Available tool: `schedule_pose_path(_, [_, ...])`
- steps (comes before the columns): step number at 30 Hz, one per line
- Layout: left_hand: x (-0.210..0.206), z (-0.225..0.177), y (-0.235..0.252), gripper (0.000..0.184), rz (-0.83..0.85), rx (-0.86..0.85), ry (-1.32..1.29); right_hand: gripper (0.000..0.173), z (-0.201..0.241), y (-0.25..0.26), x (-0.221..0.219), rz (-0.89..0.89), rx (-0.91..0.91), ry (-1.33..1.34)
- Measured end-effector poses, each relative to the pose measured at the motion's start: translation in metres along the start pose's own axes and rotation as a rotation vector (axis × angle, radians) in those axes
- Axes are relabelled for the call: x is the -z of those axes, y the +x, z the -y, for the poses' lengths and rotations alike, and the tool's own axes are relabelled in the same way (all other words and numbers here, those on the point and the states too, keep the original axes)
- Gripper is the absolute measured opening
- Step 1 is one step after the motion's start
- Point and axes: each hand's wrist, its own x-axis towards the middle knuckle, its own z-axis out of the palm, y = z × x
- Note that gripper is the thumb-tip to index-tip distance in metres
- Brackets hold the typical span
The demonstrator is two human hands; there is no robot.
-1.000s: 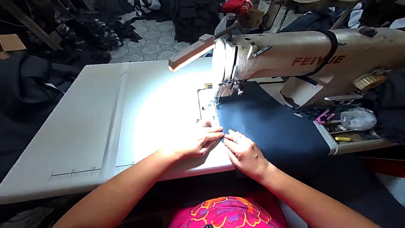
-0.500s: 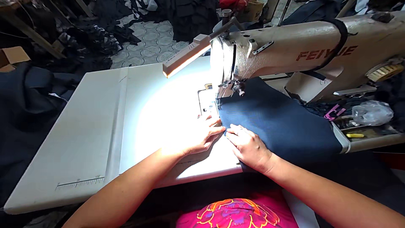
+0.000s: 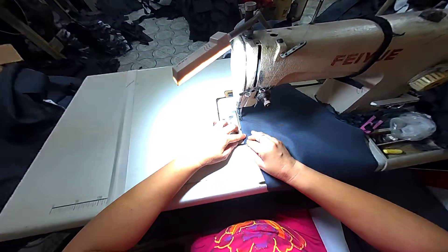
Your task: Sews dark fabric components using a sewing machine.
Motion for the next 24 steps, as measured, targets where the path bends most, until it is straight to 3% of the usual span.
schedule_pose_path(24, [0.005, 0.024, 0.016, 0.040, 0.033, 0.068, 0.043, 0.022, -0.047, 0.040, -0.011, 0.035, 0.001, 0.100])
